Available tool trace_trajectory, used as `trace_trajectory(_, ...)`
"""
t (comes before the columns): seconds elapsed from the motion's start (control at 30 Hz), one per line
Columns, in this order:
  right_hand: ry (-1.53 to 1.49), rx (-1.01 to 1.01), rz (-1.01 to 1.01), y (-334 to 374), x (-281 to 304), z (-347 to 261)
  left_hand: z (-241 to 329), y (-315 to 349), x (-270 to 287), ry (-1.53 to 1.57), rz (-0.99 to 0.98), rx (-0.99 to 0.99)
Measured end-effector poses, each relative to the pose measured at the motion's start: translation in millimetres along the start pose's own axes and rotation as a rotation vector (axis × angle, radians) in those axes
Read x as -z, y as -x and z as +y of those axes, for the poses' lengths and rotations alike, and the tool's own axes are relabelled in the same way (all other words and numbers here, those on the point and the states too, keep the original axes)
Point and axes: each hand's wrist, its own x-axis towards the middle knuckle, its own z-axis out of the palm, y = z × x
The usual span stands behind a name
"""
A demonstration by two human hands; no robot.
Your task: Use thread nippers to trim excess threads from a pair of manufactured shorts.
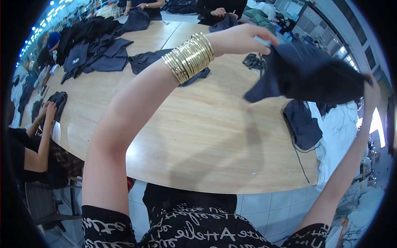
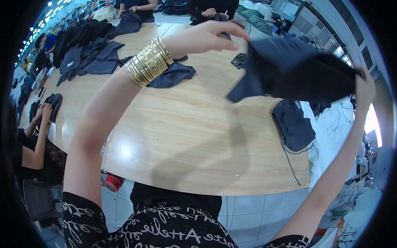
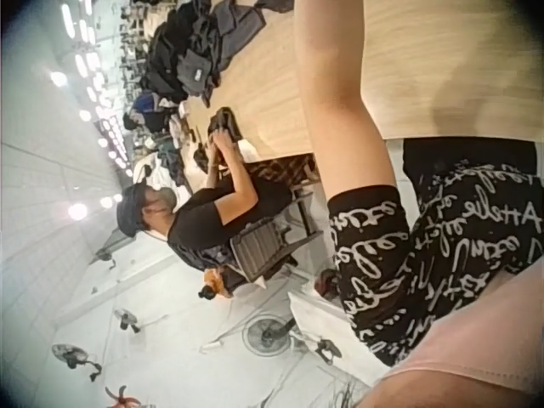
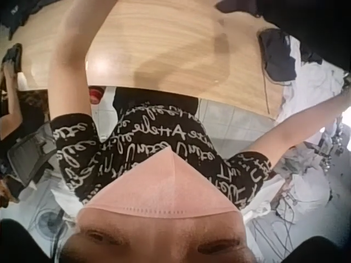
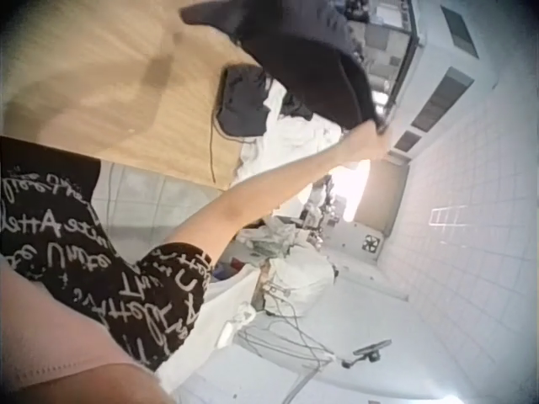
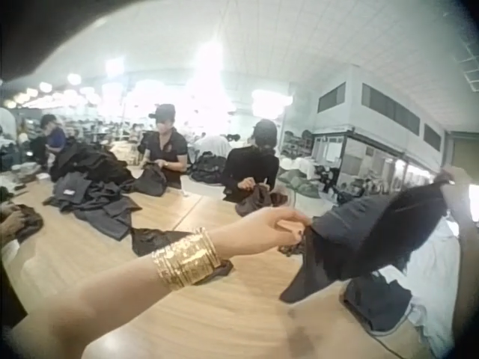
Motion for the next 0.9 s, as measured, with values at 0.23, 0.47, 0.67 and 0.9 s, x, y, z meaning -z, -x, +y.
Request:
trace_trajectory(0.23,0.207,-0.181,-0.475,220,18,89,-204,149,51,-0.602,0.08,0.514)
trace_trajectory(0.47,-0.184,-0.415,-0.734,338,-31,8,-280,227,60,-1.233,0.046,0.738)
trace_trajectory(0.67,-0.226,-0.483,-0.7,298,-45,-100,-168,160,36,-0.533,0.517,0.593)
trace_trajectory(0.9,-0.517,-0.263,-0.809,291,-85,-204,-57,217,-55,0.134,-0.412,0.422)
